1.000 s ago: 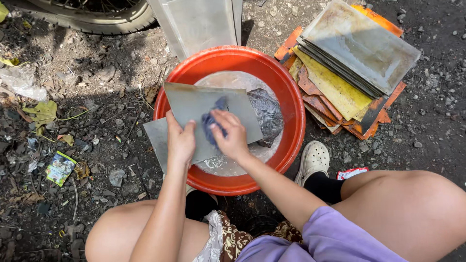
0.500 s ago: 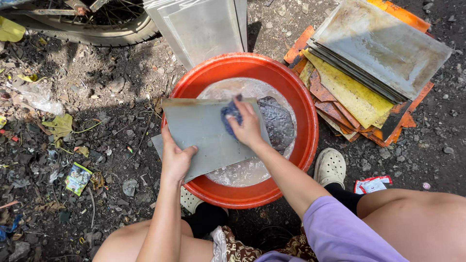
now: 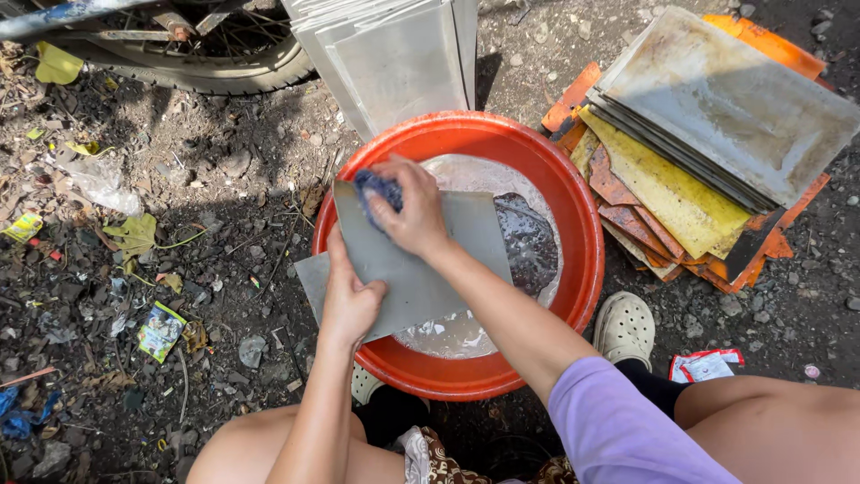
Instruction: The person sits on the ground and scrubs rectangular tiles with a blue cloth using water from a red basin. They repeatedly dip the cloth into the basin, wipe each tile, and place cleaned tiles aside.
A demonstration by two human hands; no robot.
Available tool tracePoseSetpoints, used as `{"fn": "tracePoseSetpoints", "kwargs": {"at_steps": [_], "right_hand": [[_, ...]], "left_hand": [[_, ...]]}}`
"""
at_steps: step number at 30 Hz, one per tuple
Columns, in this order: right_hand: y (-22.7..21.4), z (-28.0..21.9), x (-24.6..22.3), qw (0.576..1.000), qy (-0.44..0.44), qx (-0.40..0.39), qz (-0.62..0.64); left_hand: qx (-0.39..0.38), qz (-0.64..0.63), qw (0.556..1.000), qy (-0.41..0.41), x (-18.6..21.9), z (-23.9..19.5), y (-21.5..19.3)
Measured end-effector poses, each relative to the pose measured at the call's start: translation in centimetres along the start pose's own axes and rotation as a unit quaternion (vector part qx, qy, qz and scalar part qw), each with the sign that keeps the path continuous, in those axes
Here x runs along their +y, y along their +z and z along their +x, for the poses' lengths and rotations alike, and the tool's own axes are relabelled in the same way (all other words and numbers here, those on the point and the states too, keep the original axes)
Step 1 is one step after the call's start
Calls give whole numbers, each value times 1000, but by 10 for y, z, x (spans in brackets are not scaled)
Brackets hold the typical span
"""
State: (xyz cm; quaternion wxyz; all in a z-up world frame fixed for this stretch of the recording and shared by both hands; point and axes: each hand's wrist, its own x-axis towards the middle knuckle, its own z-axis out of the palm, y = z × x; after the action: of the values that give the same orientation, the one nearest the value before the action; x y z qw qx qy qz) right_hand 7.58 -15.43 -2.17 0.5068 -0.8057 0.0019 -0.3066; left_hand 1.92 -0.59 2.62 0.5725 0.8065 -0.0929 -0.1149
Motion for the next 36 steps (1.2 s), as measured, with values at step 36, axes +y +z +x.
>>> {"fn": "tracePoseSetpoints", "kwargs": {"at_steps": [36], "right_hand": [[-67,-175,61,979,178,-46,-88]], "left_hand": [[85,-21,994,-65,-38,-11,-3]]}}
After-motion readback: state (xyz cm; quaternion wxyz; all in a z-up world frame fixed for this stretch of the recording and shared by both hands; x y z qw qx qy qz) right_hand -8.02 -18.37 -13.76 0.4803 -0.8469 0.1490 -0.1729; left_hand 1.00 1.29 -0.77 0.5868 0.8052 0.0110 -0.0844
